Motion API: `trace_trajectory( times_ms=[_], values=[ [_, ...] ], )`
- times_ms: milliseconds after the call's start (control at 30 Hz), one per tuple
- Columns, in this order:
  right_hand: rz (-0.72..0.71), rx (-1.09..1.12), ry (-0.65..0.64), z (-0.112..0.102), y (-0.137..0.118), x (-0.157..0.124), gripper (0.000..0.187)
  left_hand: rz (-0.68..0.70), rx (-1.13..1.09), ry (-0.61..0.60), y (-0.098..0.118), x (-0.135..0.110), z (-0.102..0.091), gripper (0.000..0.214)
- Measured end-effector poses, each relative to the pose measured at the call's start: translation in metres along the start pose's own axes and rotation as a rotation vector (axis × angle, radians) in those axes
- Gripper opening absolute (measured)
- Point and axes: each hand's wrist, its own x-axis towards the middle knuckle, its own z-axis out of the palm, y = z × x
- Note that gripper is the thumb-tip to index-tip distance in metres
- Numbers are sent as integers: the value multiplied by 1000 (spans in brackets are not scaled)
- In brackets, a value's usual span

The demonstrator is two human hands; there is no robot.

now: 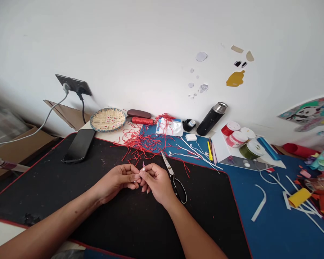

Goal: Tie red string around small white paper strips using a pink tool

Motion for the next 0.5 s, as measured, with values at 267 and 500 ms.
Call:
trace_trajectory(
  times_ms=[267,500],
  values=[
    [-4,-9,-2,0,-3,-2,35,-36,-25,-3,5,-1,-1,33],
    [4,-11,23,0,-2,-2,36,71,213,-41,4,-2,-3,33]
  ],
)
